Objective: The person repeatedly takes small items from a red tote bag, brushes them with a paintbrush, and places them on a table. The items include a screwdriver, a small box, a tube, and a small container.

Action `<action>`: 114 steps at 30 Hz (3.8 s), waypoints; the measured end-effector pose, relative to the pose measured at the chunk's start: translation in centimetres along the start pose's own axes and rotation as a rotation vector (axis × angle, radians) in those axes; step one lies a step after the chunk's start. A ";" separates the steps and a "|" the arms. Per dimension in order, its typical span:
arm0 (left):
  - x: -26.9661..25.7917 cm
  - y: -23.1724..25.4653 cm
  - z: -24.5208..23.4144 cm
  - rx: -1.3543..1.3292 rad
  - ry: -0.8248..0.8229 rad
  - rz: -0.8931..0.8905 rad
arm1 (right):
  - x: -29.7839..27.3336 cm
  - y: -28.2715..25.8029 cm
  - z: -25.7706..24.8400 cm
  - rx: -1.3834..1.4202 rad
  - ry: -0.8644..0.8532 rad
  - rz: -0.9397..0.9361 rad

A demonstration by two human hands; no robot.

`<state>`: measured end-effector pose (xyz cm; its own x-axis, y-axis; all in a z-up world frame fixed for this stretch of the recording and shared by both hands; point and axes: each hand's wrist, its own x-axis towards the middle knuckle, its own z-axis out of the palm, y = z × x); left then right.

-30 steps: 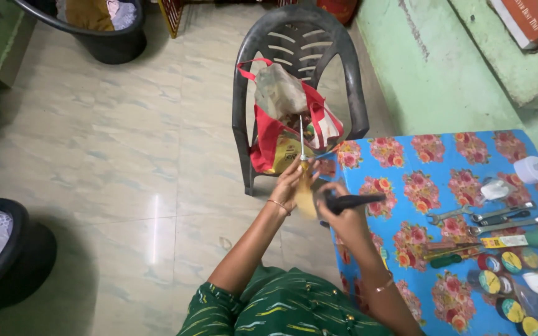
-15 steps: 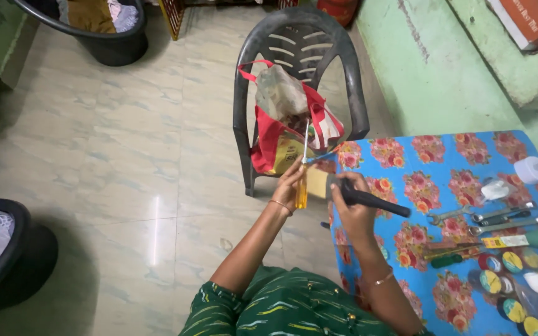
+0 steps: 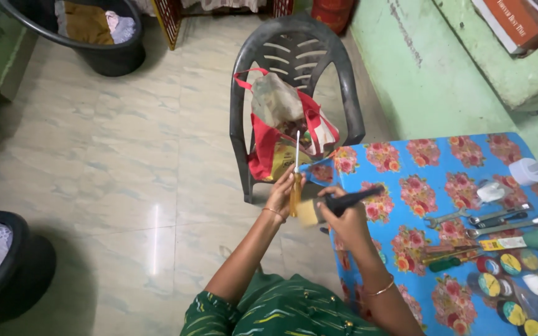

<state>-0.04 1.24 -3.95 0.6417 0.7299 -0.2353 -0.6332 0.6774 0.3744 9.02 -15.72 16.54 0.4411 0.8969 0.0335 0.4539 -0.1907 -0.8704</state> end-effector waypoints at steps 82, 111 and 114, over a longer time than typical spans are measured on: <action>-2.2 -5.2 3.1 0.012 -0.422 -0.476 | -7.5 5.3 -2.2 0.082 0.266 0.184; -13.2 -36.0 8.6 0.848 -0.573 -0.631 | -29.0 24.8 -8.4 0.916 0.839 0.429; -13.7 -35.5 8.2 1.151 -0.513 -0.774 | -31.3 27.7 -11.0 0.748 0.880 0.432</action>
<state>17.23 -33.57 -6.67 0.8868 -0.0483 -0.4596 0.4560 0.2520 0.8535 16.29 -53.49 -3.27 0.9474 0.1875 -0.2594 -0.2857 0.1301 -0.9494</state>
